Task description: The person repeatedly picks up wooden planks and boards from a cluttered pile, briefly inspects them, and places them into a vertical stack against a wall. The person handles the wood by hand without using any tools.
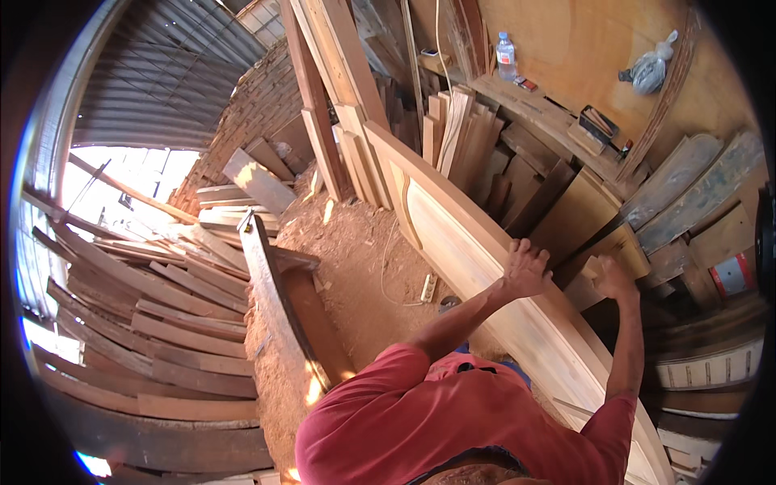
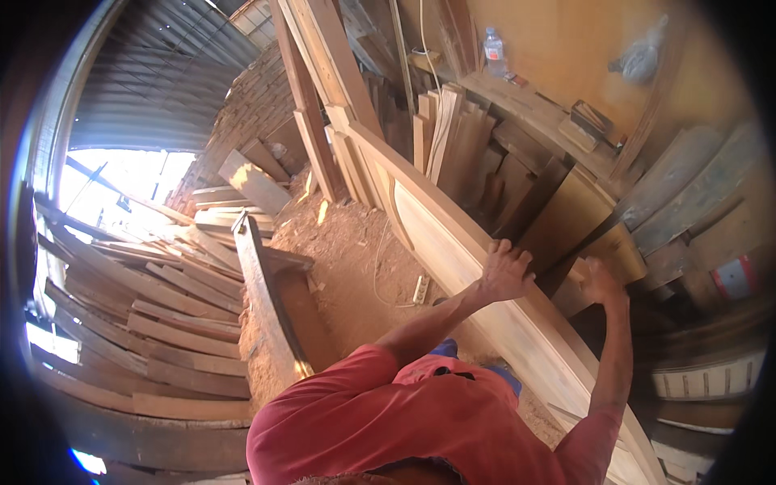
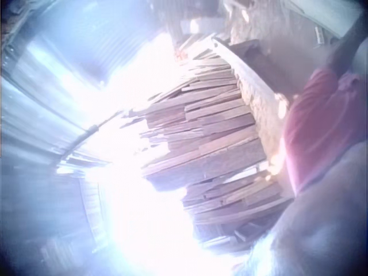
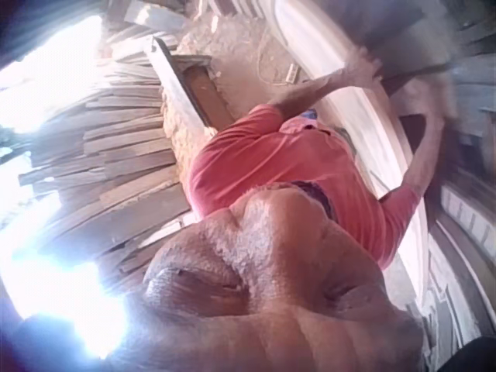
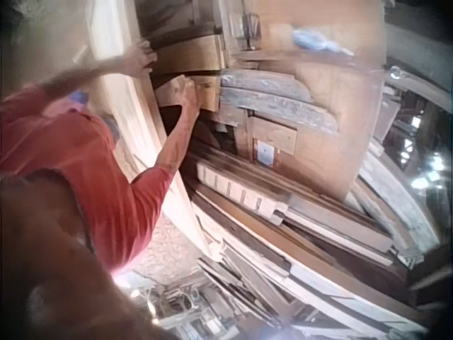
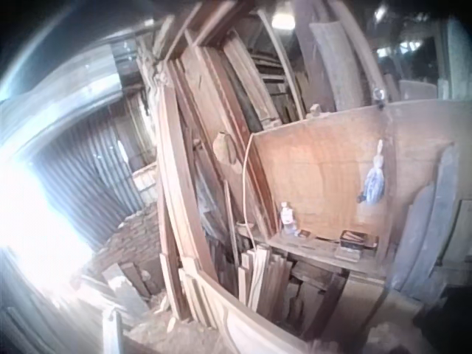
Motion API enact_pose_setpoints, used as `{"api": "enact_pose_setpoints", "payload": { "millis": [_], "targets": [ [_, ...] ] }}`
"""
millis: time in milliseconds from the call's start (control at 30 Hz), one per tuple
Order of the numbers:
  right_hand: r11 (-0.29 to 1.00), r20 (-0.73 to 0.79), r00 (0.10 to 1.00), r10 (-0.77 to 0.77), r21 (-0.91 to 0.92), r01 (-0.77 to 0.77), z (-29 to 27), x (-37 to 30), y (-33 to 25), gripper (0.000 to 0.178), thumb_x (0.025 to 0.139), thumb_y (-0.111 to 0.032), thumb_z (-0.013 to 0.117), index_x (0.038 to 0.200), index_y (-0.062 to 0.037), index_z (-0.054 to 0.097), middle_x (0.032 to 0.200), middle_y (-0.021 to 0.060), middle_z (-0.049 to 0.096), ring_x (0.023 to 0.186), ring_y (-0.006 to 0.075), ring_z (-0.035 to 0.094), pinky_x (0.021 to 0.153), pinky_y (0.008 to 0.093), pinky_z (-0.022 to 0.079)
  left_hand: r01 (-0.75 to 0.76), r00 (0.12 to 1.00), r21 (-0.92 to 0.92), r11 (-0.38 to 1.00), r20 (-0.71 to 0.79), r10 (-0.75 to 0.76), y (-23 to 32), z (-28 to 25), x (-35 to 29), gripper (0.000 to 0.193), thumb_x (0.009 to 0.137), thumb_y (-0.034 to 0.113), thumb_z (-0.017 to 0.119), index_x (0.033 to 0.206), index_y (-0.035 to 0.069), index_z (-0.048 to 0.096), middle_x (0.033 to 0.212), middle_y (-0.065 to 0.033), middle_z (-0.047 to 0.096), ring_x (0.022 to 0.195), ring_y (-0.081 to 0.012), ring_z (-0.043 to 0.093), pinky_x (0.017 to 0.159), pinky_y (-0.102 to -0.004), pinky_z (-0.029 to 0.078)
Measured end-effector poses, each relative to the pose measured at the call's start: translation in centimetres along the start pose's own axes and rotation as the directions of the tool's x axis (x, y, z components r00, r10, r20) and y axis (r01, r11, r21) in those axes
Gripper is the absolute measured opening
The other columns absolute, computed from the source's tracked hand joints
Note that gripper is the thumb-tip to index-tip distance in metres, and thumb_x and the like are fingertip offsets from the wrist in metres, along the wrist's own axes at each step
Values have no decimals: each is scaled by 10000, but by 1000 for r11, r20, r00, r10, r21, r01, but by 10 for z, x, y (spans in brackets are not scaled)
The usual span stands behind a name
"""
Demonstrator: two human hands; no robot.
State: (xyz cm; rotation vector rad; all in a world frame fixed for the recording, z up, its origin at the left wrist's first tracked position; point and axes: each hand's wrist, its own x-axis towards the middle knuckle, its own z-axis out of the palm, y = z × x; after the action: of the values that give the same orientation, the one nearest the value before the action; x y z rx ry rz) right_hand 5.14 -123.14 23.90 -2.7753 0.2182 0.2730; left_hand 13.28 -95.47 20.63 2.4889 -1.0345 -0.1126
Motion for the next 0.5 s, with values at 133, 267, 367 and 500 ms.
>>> {"api": "enact_pose_setpoints", "payload": {
  "millis": [133,267,367,500],
  "targets": [
    [999,13,999,41,-1,-41,-137,-1,-94,528,726,-141,859,1197,2,668,1122,257,705,1087,455,660,924,504,522,48,978,-303,952,207,17,-8,-23,55,946,779,358,852,1535,48,376,1456,-218,530,1364,-446,468,1149,-553,371],
    [997,-135,991,-11,-82,0,-227,-23,-222,445,745,-101,843,1137,18,670,1068,272,714,1068,463,666,911,513,523,-19,970,-600,800,182,159,-25,-19,82,1086,705,373,938,1552,42,344,1515,-216,503,1419,-420,460,1179,-496,383],
    [990,-69,997,-30,-140,20,-263,-15,-297,524,721,-91,850,1202,5,668,1108,264,711,1063,460,668,923,501,525,-17,954,-904,427,114,278,-48,-28,87,855,707,285,958,1402,35,526,1387,-158,618,1305,-301,579,1117,-411,451],
    [952,-315,899,-305,-138,274,-266,3,-360,601,727,-114,835,1293,-20,657,1172,237,705,1087,452,664,960,485,521,-145,964,-967,211,-90,251,-89,-84,90,620,798,8,877,1350,38,597,1239,-26,705,1167,-113,624,1043,-322,509]
  ]
}}
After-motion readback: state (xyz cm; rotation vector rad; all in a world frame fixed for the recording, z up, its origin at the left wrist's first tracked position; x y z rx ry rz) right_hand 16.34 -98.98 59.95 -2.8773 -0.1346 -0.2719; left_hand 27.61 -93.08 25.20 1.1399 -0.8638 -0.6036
